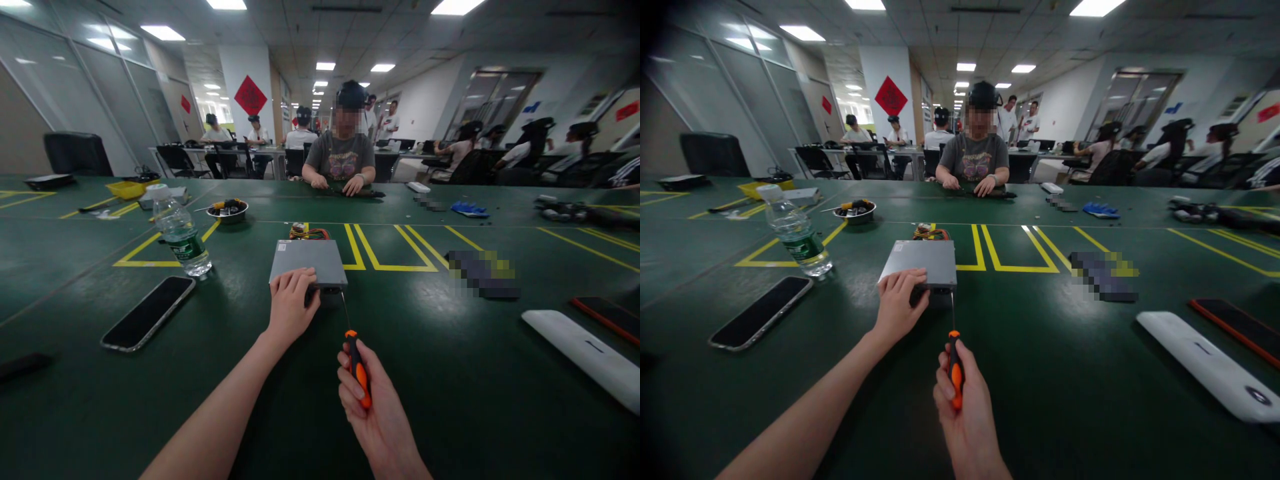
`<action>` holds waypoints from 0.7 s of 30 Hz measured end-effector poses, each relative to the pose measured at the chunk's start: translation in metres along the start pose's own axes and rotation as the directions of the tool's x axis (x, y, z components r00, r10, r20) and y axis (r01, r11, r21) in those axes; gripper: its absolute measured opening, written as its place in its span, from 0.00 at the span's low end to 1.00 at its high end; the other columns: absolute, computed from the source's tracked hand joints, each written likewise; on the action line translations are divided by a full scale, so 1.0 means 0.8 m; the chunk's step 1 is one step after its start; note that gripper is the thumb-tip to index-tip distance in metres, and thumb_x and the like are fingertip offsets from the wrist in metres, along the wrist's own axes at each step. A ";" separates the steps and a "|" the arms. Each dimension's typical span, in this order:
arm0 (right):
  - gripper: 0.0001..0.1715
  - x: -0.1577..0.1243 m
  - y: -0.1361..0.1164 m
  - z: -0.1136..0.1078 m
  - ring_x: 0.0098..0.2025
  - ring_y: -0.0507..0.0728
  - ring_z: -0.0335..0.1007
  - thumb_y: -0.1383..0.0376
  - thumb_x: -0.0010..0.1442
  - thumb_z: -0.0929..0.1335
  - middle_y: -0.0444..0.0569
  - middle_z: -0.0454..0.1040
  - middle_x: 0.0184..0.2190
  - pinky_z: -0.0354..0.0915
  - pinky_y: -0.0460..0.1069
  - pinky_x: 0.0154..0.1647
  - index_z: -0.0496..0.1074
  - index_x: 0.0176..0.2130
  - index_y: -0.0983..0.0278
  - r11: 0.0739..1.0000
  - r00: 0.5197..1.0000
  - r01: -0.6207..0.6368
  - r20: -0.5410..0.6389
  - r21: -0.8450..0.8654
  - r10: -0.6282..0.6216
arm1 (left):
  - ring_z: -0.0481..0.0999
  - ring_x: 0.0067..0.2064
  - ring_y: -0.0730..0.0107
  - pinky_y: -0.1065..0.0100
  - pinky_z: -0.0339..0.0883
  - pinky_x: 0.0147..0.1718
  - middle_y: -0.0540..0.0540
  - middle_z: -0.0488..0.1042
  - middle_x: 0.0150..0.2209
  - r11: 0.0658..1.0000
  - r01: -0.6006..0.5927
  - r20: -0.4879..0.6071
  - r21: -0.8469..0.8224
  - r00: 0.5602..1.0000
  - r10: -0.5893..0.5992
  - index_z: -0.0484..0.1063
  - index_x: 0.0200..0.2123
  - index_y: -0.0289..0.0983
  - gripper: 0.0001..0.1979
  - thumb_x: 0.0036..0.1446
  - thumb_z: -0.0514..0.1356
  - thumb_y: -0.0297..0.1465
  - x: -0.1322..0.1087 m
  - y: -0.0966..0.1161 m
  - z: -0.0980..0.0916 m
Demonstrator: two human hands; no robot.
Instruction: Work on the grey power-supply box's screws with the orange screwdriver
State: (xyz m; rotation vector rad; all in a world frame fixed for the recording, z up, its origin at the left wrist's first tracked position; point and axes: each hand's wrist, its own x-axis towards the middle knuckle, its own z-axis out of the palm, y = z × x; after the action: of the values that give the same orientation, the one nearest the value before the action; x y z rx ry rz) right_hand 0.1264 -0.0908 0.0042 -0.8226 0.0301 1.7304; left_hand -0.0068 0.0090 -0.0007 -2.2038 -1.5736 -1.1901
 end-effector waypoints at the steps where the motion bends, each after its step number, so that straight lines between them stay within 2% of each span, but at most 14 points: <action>1: 0.09 0.000 0.001 -0.001 0.13 0.39 0.46 0.66 0.50 0.70 0.43 0.67 0.23 0.44 0.36 0.09 0.68 0.30 0.69 1.000 1.000 0.027 -0.006 -0.013 -0.027 | 0.66 0.50 0.63 0.58 0.52 0.48 0.50 0.72 0.48 1.000 -0.001 0.001 -0.001 1.000 0.001 0.65 0.39 0.42 0.09 0.53 0.57 0.29 0.000 0.000 0.000; 5: 0.09 -0.001 -0.001 -0.002 0.15 0.40 0.50 0.69 0.48 0.72 0.44 0.67 0.25 0.46 0.36 0.10 0.68 0.30 0.70 0.995 0.996 0.086 -0.026 -0.055 -0.088 | 0.66 0.50 0.63 0.58 0.52 0.48 0.50 0.71 0.48 1.000 0.002 0.002 -0.001 1.000 -0.002 0.65 0.39 0.42 0.09 0.53 0.57 0.28 0.000 0.000 0.000; 9: 0.07 -0.003 -0.009 -0.001 0.17 0.43 0.55 0.68 0.58 0.65 0.46 0.65 0.24 0.46 0.36 0.09 0.68 0.33 0.72 0.998 0.999 -0.051 -0.014 0.030 0.051 | 0.66 0.50 0.62 0.57 0.52 0.48 0.49 0.71 0.48 1.000 0.004 0.006 -0.004 1.000 -0.004 0.65 0.39 0.42 0.09 0.53 0.57 0.29 0.000 0.000 0.000; 13: 0.08 -0.002 -0.012 -0.001 0.15 0.42 0.52 0.68 0.59 0.63 0.45 0.64 0.23 0.45 0.36 0.08 0.68 0.34 0.73 0.992 0.993 -0.115 0.013 0.048 0.115 | 0.66 0.50 0.61 0.57 0.52 0.48 0.49 0.72 0.48 1.000 0.006 0.009 -0.004 1.000 -0.006 0.65 0.39 0.42 0.09 0.53 0.57 0.29 0.000 0.000 0.000; 16: 0.07 -0.002 -0.012 -0.002 0.15 0.41 0.49 0.68 0.54 0.68 0.45 0.65 0.24 0.43 0.36 0.08 0.68 0.33 0.71 0.997 0.996 -0.080 0.035 0.002 0.080 | 0.66 0.50 0.61 0.57 0.52 0.48 0.48 0.72 0.48 1.000 0.003 0.013 -0.006 1.000 -0.003 0.65 0.39 0.42 0.09 0.53 0.57 0.29 -0.001 -0.001 0.000; 19: 0.08 -0.003 -0.012 -0.005 0.17 0.42 0.53 0.71 0.48 0.71 0.46 0.66 0.25 0.45 0.36 0.09 0.68 0.31 0.71 0.998 1.000 0.013 0.018 -0.055 -0.012 | 0.66 0.50 0.62 0.57 0.53 0.47 0.49 0.72 0.48 1.000 0.002 0.014 -0.009 1.000 -0.002 0.65 0.39 0.42 0.09 0.53 0.57 0.29 0.000 -0.002 0.000; 21: 0.07 -0.004 -0.013 -0.006 0.18 0.43 0.56 0.72 0.49 0.70 0.47 0.66 0.25 0.47 0.36 0.09 0.69 0.31 0.71 0.999 1.000 0.005 -0.014 -0.043 -0.006 | 0.66 0.50 0.62 0.57 0.53 0.47 0.49 0.72 0.48 1.000 -0.001 0.009 -0.009 1.000 0.001 0.65 0.39 0.42 0.09 0.53 0.57 0.29 0.000 -0.002 0.000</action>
State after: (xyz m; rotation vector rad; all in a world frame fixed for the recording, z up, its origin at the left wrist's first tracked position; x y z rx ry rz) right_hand 0.1380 -0.0917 0.0063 -0.8657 0.0004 1.7253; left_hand -0.0082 0.0095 -0.0009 -2.2181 -1.5734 -1.1905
